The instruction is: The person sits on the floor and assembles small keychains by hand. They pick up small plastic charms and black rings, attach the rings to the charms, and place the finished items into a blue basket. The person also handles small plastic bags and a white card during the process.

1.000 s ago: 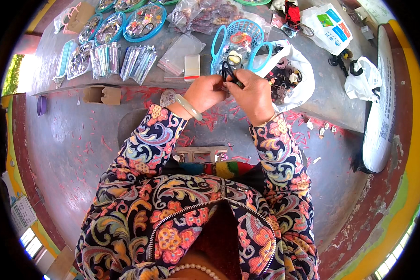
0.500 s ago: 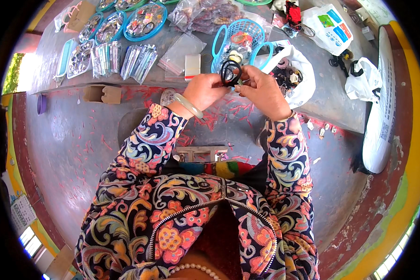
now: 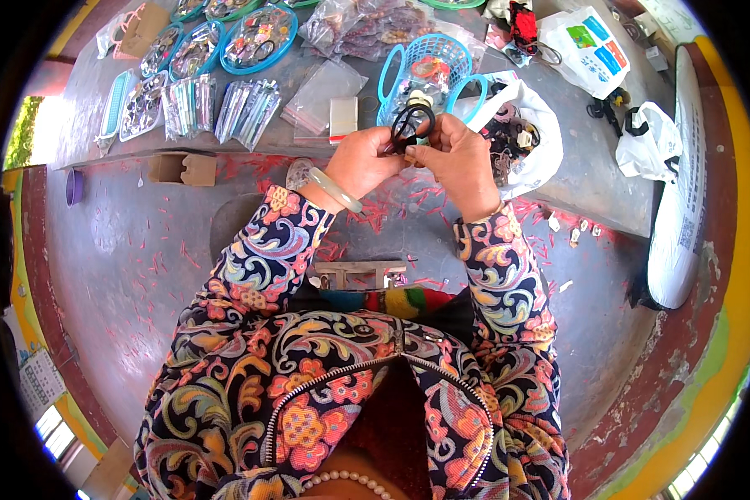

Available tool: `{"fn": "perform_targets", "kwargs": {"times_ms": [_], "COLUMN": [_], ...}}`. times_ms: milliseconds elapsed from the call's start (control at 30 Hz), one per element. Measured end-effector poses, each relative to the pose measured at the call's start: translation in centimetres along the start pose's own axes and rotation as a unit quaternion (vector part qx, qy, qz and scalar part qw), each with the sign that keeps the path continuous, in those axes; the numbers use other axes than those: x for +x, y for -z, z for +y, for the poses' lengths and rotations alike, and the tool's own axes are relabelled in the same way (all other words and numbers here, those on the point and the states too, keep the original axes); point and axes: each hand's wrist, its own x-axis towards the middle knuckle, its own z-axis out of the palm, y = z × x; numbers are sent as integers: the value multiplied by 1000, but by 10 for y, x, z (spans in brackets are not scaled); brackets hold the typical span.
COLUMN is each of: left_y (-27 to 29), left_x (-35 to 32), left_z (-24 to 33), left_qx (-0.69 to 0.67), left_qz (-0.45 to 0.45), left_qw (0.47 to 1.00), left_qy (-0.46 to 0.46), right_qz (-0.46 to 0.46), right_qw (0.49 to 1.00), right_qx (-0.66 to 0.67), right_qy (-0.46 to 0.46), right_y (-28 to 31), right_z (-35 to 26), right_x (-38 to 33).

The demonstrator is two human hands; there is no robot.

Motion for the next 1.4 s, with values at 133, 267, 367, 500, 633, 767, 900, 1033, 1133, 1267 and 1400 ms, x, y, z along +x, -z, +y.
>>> {"fn": "perform_targets", "kwargs": {"times_ms": [133, 267, 367, 500, 633, 767, 900, 1033, 1133, 1267, 1400], "left_y": [-1, -1, -5, -3, -6, -5, -8, -12, -12, -10, -8], "left_x": [-1, -2, -2, -3, -2, -3, 0, 0, -1, 2, 0], "left_z": [6, 6, 2, 7, 8, 9, 6, 1, 0, -5, -4], "left_qx": [60, 67, 8, 3, -12, -25, -72, -31, -25, -62, -122], "left_qz": [18, 27, 20, -2, 16, 20, 47, 71, 75, 44, 36], "left_qw": [998, 996, 1000, 1000, 1000, 999, 996, 997, 997, 997, 992], "left_qy": [-27, -44, -21, -2, -4, 6, -6, -11, -11, 7, 8], "right_qz": [-9, -2, 19, 67, 98, 116, 146, 134, 107, 96, 76], "right_qw": [1000, 1000, 1000, 995, 992, 988, 987, 991, 993, 992, 994], "right_qx": [0, -3, 16, 60, 82, 103, 69, 27, -2, -56, -78], "right_qy": [-25, -4, -5, -33, -14, 3, 9, -4, 52, 62, 18], "right_y": [9, 6, 2, -2, -10, -15, -19, -25, -28, -24, -16], "right_z": [3, 9, 11, 4, 6, 10, 10, 5, 6, 10, 10], "right_x": [1, 3, 2, -1, -3, -4, -5, -7, -9, -5, -3]}}
